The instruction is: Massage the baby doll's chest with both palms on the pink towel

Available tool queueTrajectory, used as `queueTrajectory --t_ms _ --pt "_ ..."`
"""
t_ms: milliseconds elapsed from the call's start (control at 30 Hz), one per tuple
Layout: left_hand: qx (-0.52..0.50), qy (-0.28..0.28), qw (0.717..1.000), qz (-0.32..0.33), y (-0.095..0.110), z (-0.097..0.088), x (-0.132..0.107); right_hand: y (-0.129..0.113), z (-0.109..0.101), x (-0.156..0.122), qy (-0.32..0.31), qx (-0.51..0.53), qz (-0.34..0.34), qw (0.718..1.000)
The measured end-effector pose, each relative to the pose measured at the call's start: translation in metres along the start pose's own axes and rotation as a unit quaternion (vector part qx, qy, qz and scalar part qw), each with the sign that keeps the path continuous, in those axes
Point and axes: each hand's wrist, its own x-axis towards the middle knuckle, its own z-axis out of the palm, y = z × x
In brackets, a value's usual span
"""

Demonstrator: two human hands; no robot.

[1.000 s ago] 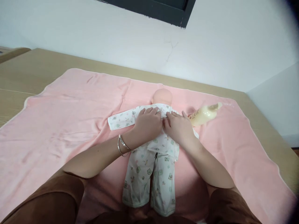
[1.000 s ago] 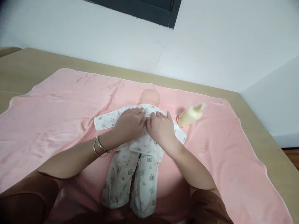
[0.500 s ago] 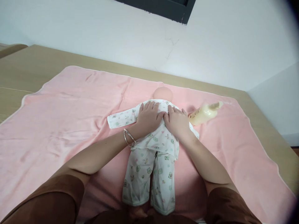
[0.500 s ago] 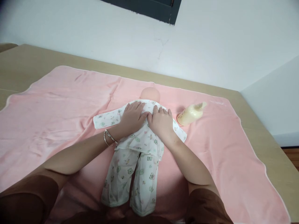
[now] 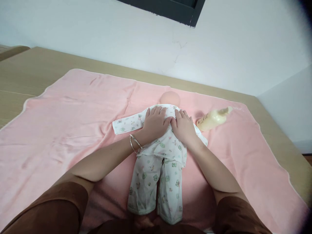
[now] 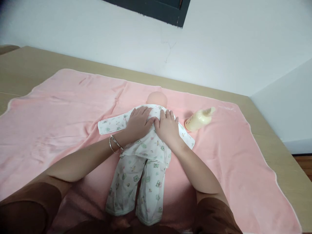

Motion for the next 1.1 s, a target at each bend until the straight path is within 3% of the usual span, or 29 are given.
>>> queueTrajectory --t_ms 333,500,667,800,900,1100 --pt "0.085 0.001 0.995 0.058 0.013 -0.007 -0.018 0.013 0.009 0.013 0.030 0.083 -0.023 0.996" --pt "0.095 -0.032 0.991 0.094 0.019 -0.019 -0.027 0.003 -0.008 -0.003 -0.024 0.025 -0.055 0.998" --pt "0.040 -0.055 0.995 0.068 0.010 -0.030 -0.011 -0.013 -0.019 -0.024 -0.037 -0.055 -0.070 0.995" --pt "0.025 -0.028 0.999 0.014 -0.003 -0.021 0.005 -0.008 -0.016 -0.014 0.000 -0.034 -0.032 0.999" --pt "0.043 -0.011 0.999 0.010 -0.007 -0.010 0.008 0.000 -0.010 0.000 0.009 -0.012 -0.025 1.000" --pt "0.130 -0.021 0.990 0.054 0.012 -0.012 -0.013 -0.006 -0.002 -0.008 0.018 -0.047 -0.053 0.997"
